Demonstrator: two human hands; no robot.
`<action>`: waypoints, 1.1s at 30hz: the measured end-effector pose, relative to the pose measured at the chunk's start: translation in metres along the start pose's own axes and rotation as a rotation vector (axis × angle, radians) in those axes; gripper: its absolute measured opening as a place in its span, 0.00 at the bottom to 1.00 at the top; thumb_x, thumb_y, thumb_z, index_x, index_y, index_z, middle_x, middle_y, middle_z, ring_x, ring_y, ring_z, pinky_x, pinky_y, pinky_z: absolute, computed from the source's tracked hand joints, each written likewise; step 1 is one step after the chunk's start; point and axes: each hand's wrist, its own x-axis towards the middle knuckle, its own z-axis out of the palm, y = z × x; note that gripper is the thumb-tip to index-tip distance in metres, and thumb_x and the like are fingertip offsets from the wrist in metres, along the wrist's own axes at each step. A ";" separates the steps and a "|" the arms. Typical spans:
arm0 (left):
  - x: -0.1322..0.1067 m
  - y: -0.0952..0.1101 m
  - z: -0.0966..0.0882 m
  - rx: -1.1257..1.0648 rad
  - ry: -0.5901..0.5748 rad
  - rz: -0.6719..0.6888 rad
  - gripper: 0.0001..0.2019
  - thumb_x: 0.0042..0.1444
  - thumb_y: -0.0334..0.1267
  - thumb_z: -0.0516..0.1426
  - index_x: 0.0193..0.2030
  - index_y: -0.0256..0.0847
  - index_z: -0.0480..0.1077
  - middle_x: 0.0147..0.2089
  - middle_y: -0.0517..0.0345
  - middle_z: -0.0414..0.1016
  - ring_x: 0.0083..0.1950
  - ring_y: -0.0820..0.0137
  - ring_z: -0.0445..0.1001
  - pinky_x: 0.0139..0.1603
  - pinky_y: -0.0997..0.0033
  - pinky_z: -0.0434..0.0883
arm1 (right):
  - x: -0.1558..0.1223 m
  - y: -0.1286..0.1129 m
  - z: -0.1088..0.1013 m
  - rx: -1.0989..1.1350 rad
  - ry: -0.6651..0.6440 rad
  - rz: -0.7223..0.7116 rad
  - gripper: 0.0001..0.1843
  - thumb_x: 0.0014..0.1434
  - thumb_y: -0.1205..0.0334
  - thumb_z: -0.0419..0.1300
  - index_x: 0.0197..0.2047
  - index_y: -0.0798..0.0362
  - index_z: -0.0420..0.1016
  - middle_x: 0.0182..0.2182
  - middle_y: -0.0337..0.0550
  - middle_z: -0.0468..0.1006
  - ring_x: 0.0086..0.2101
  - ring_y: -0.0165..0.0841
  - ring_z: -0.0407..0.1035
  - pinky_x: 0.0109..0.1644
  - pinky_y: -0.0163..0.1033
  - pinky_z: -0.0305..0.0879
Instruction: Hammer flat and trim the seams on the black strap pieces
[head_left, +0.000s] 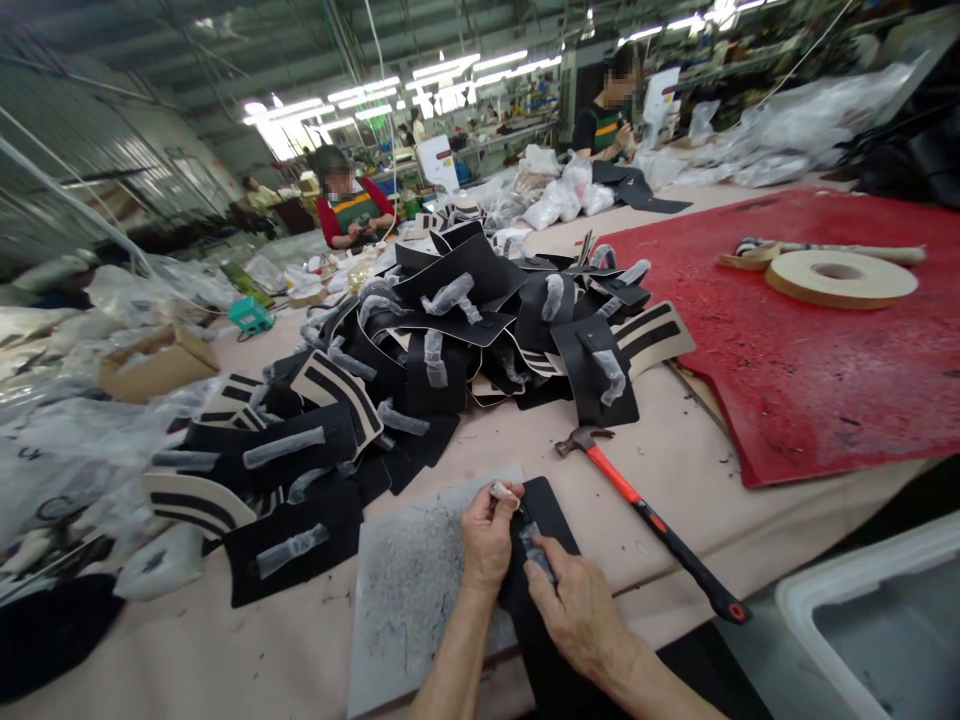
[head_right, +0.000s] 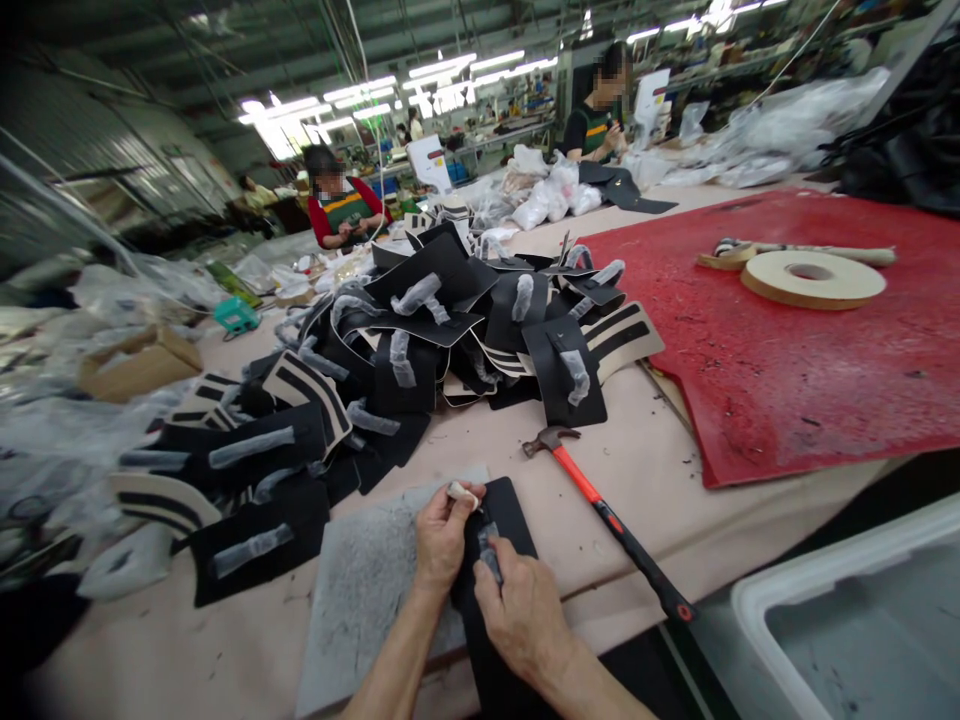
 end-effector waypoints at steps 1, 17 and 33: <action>0.000 0.001 0.000 0.017 -0.004 0.007 0.12 0.58 0.44 0.59 0.41 0.38 0.75 0.40 0.51 0.82 0.42 0.64 0.80 0.47 0.67 0.74 | 0.000 0.000 0.000 -0.002 -0.001 -0.004 0.25 0.66 0.53 0.43 0.56 0.59 0.70 0.40 0.54 0.82 0.43 0.44 0.77 0.47 0.43 0.68; -0.005 0.003 0.006 0.275 -0.012 0.191 0.08 0.58 0.38 0.58 0.40 0.40 0.77 0.39 0.54 0.82 0.40 0.64 0.80 0.45 0.68 0.73 | 0.018 0.082 -0.082 -0.376 0.311 0.123 0.13 0.57 0.60 0.57 0.45 0.56 0.71 0.45 0.60 0.71 0.46 0.50 0.65 0.50 0.52 0.61; -0.011 0.010 0.007 0.294 -0.035 0.300 0.06 0.57 0.33 0.57 0.36 0.41 0.77 0.32 0.60 0.79 0.34 0.69 0.76 0.39 0.73 0.70 | -0.008 0.007 -0.119 0.104 0.152 -0.054 0.19 0.67 0.45 0.43 0.32 0.48 0.61 0.18 0.31 0.62 0.17 0.28 0.58 0.21 0.35 0.52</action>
